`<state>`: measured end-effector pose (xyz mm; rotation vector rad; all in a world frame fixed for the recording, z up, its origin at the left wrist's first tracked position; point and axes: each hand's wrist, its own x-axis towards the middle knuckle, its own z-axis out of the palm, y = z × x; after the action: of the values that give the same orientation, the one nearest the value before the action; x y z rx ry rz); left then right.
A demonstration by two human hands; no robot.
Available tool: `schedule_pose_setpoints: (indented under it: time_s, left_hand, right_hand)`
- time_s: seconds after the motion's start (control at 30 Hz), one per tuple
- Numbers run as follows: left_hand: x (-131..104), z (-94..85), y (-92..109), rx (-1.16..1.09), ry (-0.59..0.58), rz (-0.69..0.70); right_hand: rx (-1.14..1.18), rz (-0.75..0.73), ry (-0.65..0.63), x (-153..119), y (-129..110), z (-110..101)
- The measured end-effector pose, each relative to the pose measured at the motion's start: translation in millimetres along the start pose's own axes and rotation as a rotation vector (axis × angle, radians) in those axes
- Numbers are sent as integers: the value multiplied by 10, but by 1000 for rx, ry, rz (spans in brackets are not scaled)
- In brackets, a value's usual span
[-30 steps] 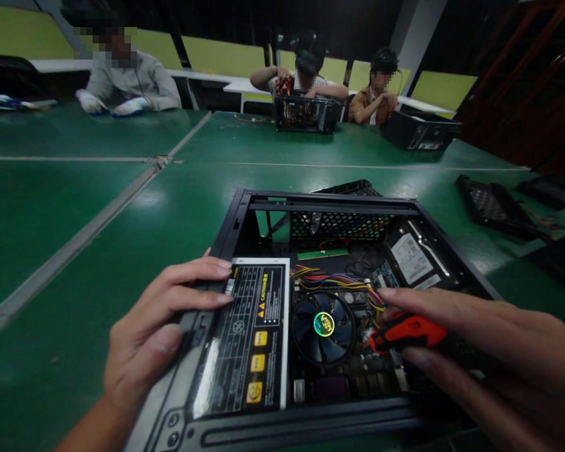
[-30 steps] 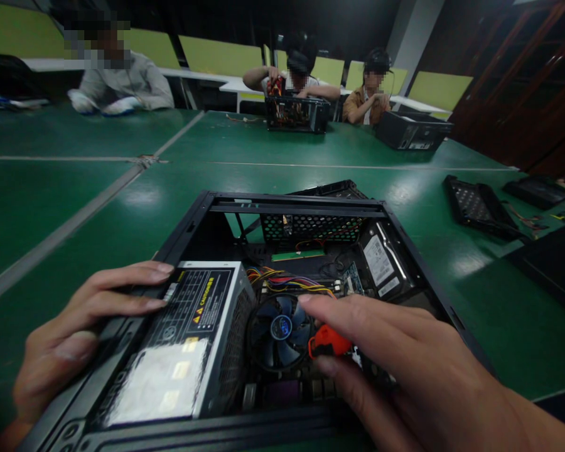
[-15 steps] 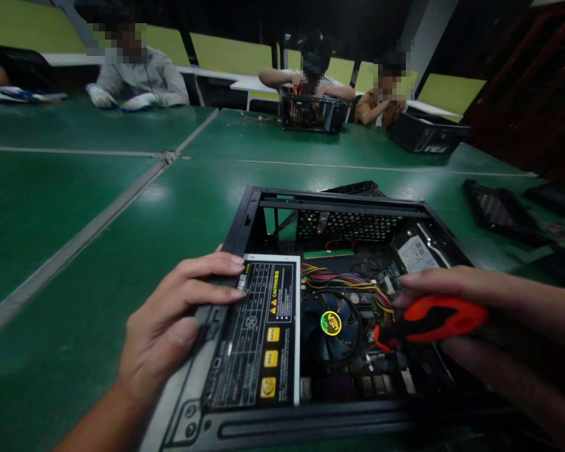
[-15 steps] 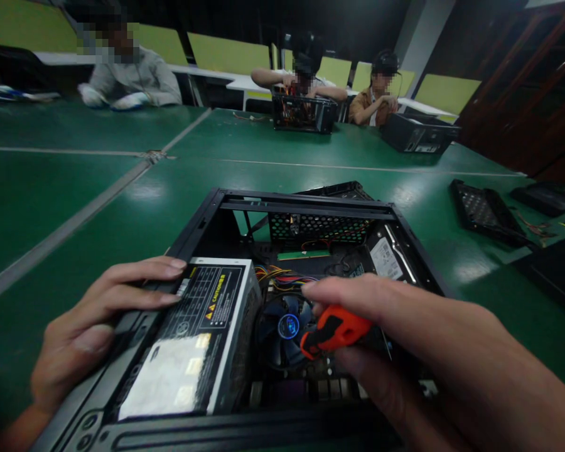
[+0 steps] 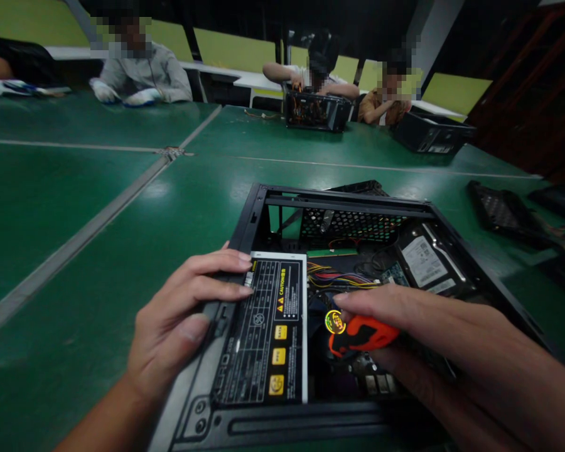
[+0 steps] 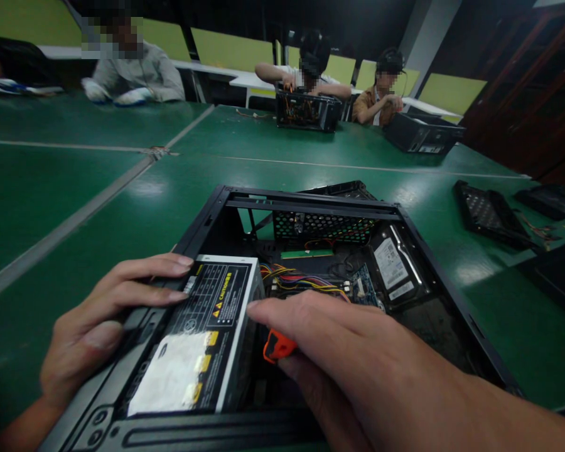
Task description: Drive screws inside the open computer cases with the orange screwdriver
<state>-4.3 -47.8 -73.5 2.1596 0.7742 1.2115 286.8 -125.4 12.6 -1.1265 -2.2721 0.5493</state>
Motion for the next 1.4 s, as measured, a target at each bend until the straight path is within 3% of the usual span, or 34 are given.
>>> schedule_pose_setpoints:
  time_s: [0.23,0.53,0.73,0.83,0.93,1.27,1.4]
  left_hand:
    - [-3,24,12,-18,36,-5]
    - [7,-6,-9,1,-13,8]
    - [-3,67,30,-48,99,-42]
    - [-1,91,38,-63,118,-33]
    - [1,90,25,-68,103,-16]
    - [-8,69,8,-63,104,-10]
    - [2,35,-11,-29,37,23]
  right_hand:
    - [-18,10,12,10,0,-1]
    - [-94,-168,-49,125,25,36]
    - [-45,-71,-120,171,49,-167]
    - [-116,31,-23,274,161,-251]
    - [-188,80,54,394,262,-219]
    - [-167,85,-13,452,260,-107]
    - [-156,89,-16,448,280,-106]
